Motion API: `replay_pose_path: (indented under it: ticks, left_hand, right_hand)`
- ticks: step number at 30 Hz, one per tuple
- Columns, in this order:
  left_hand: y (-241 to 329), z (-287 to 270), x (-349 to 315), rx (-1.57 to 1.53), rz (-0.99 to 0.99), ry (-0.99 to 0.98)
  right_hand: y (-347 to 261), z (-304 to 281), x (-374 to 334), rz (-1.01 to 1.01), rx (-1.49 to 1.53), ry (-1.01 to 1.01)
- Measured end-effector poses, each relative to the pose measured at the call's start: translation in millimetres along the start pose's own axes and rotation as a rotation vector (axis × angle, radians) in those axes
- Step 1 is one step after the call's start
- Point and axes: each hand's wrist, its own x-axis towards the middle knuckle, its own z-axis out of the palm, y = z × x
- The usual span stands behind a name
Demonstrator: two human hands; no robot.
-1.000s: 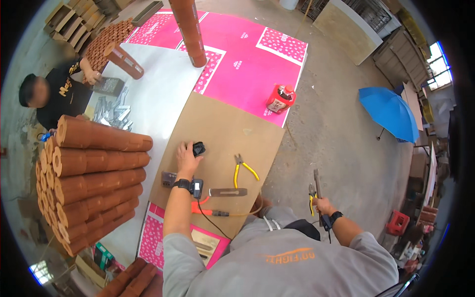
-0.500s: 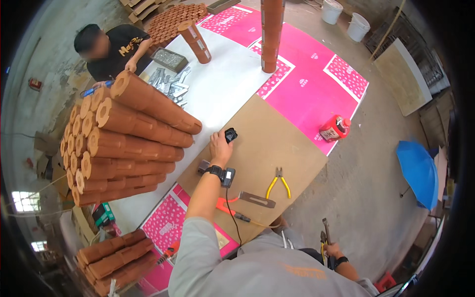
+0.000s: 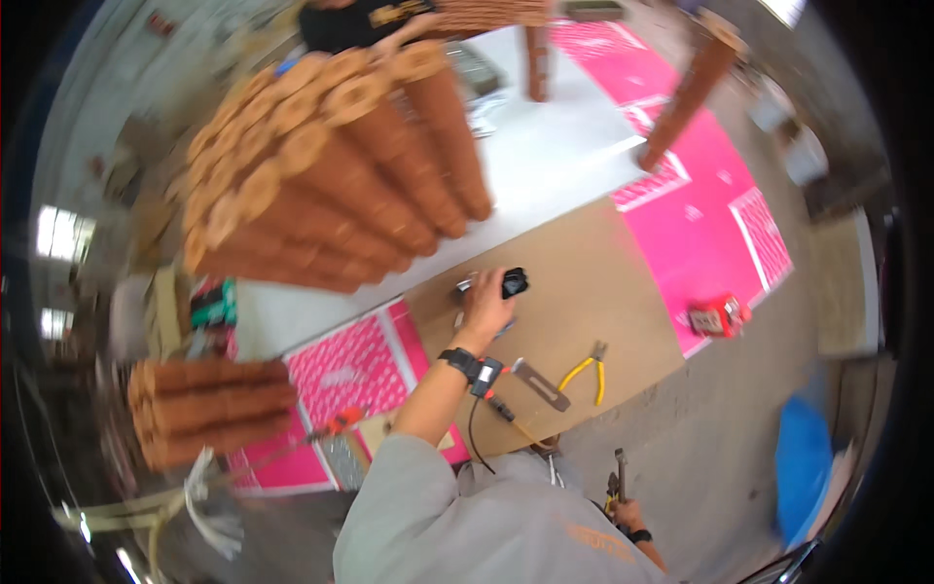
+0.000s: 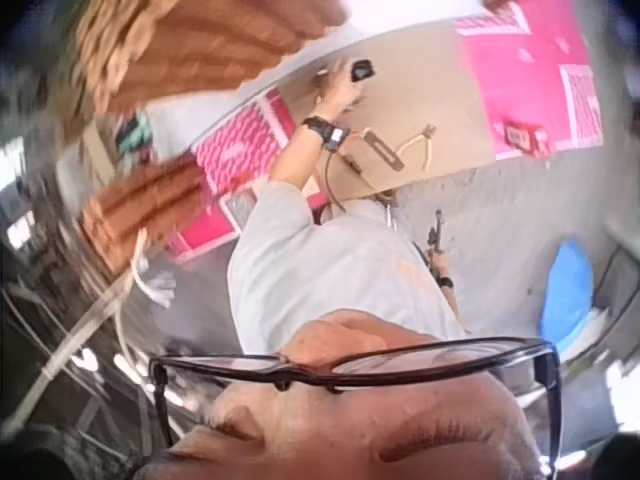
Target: The worker is using a pneumatic screwdriver to attach metal clips to small wooden or bamboo cylindrical components in a factory setting.
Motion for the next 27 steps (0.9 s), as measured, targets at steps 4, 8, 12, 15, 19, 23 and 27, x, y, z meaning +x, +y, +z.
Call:
replay_pose_path:
  ticks: [4, 8, 12, 15, 19, 23, 27]
  left_hand:
    - [-34, -53, -48, 0.018, -0.119, 0.108]
    - [-72, -133, -96, 0.038, -0.405, 0.201]
    - [-136, -191, -141, 0.175, -0.479, 0.437]
    - [-153, -212, -160, 0.121, -0.551, 0.475]
    - [-128, -198, -166, 0.026, -0.514, 0.481]
    - [-106, -162, -153, -0.058, -0.311, 0.432]
    - [-85, -143, -164, -0.104, -0.262, 0.277]
  right_hand:
    - [-16, -29, 20, -0.078, -0.188, -0.016]
    - [-55, -60, 24, -0.08, -0.283, -0.097]
    - [-106, -74, 34, -0.09, -0.467, -0.071]
    - [-89, -91, 82, -0.326, -0.501, -0.258]
    - [-98, -85, 88, -0.366, -0.518, -0.198]
    - [-44, -95, 106, -0.724, -1.025, -0.116]
    - [-70, -53, 70, -0.187, -0.677, 0.067]
